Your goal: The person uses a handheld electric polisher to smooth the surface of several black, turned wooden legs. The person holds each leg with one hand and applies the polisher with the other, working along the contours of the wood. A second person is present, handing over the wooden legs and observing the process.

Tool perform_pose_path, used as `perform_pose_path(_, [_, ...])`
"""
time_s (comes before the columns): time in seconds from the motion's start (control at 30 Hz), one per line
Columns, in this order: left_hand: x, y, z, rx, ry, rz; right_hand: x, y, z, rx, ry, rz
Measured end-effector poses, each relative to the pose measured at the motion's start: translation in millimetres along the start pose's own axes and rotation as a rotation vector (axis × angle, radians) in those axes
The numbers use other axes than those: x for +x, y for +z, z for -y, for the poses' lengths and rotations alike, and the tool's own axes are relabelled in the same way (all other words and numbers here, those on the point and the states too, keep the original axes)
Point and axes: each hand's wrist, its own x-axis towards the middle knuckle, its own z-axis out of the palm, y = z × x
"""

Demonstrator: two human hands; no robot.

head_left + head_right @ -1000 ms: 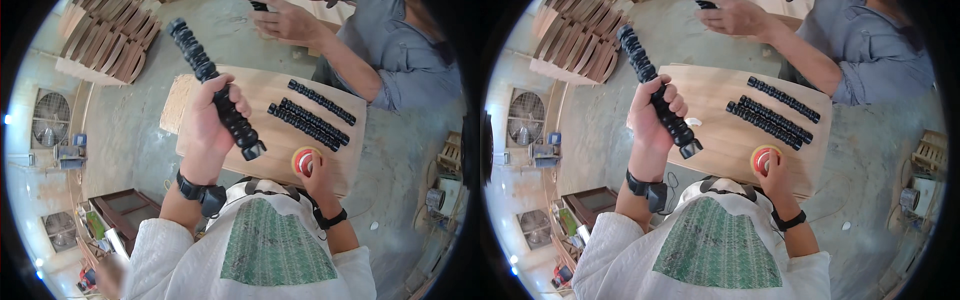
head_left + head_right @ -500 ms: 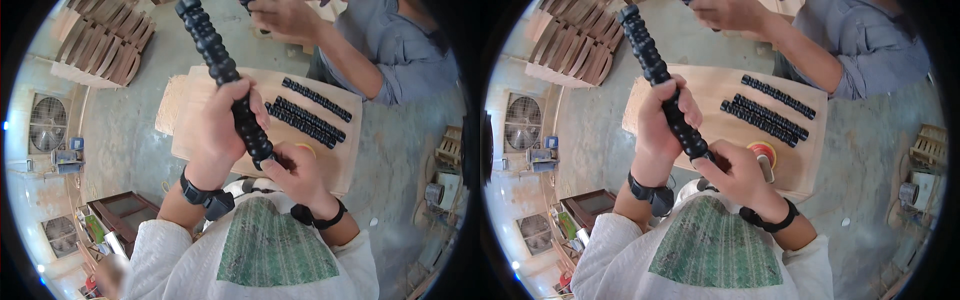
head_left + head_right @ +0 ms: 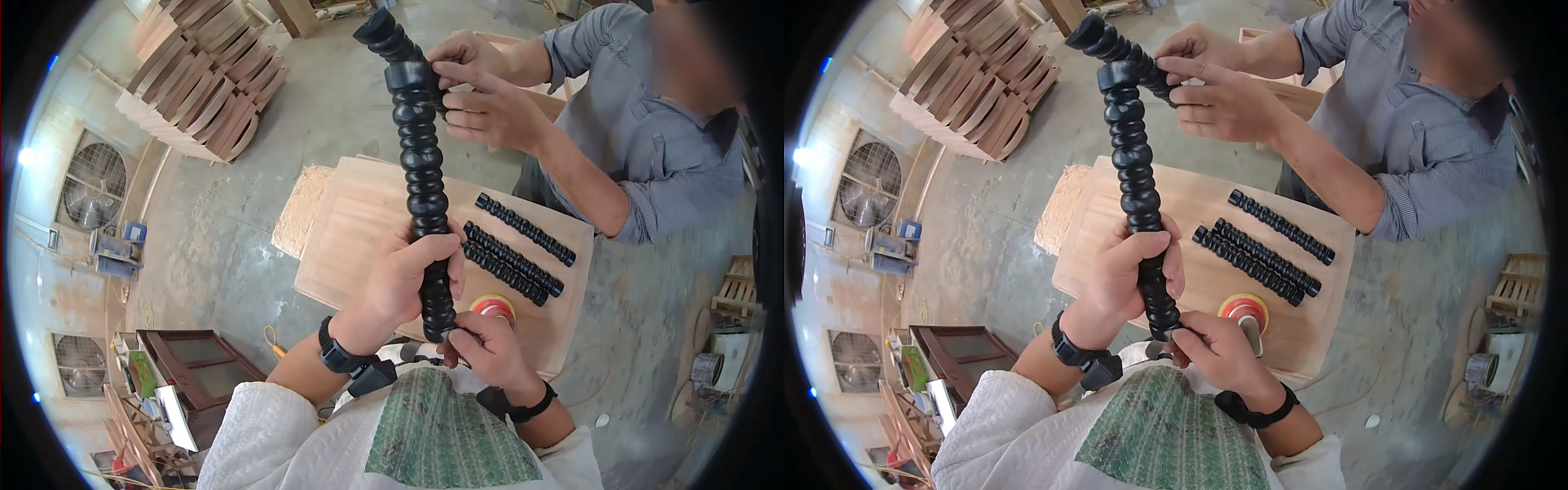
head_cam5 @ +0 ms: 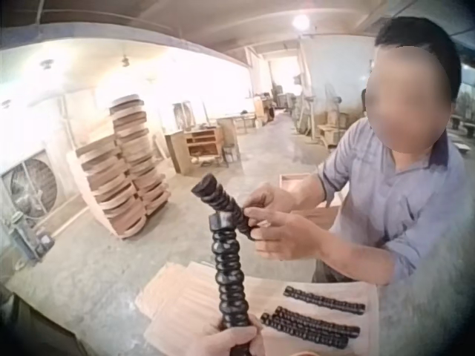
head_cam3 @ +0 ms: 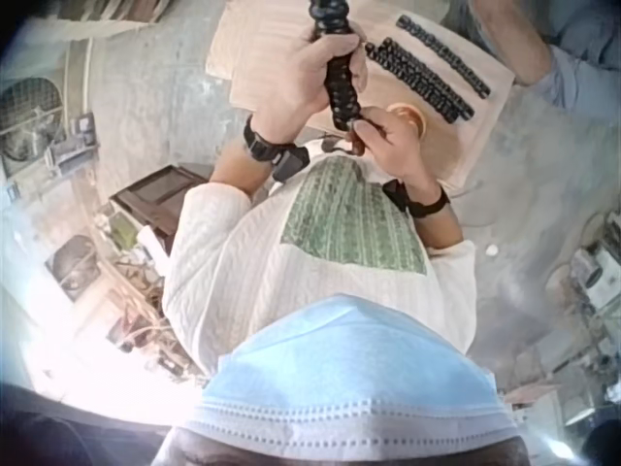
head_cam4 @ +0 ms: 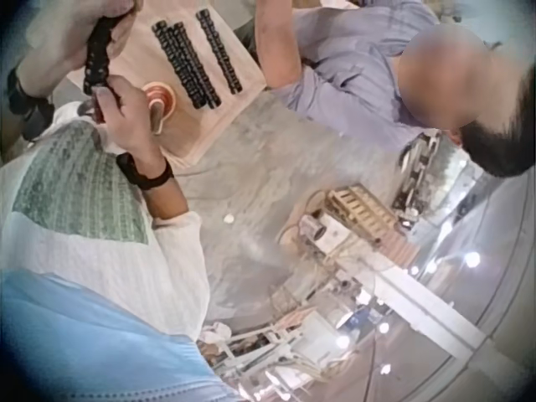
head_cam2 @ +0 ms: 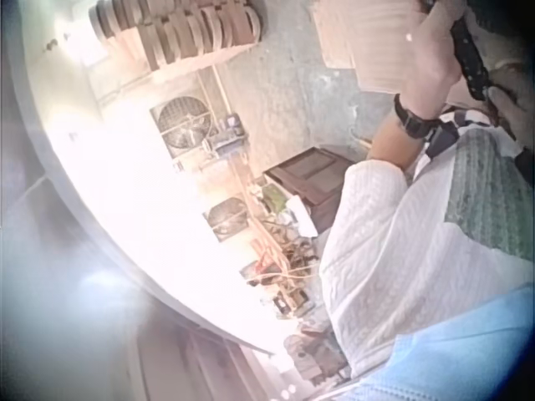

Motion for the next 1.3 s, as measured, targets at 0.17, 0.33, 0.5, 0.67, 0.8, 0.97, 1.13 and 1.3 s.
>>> perform_pose_path(0.17, [-3, 1, 1, 0.063, 0.007, 0.005, 0, -4, -5, -0.042, -0.014, 0.034])
perform_pose_path(0.33, [-5, -9, 4, 0.056, -0.047, 0.02, 2, -4, -6, -0.164, 0.011, 0.009])
perform_pose_path(0.5, [-17, -42, 18, 0.141, -0.12, -0.006, 5, -14, -27, -0.284, 0.002, -0.126])
perform_pose_path(0.67, [-36, -62, 37, 0.267, -0.318, 0.006, 17, -29, -32, 0.05, -0.117, -0.246])
perform_pose_path(0.8, [-42, -65, 54, 0.378, -0.468, 0.132, 28, -33, -19, 0.211, -0.235, -0.24])
perform_pose_path(0.97, [-41, -49, 57, 0.409, -0.483, 0.117, 37, -31, -8, 0.204, -0.176, -0.324])
perform_pose_path(1.13, [-36, -37, 61, 0.629, -0.292, -0.033, 50, -32, -14, 0.134, -0.263, -0.332])
perform_pose_path(1.3, [-33, -26, 61, 0.824, -0.246, -0.089, 50, -39, -8, 0.074, -0.29, -0.309])
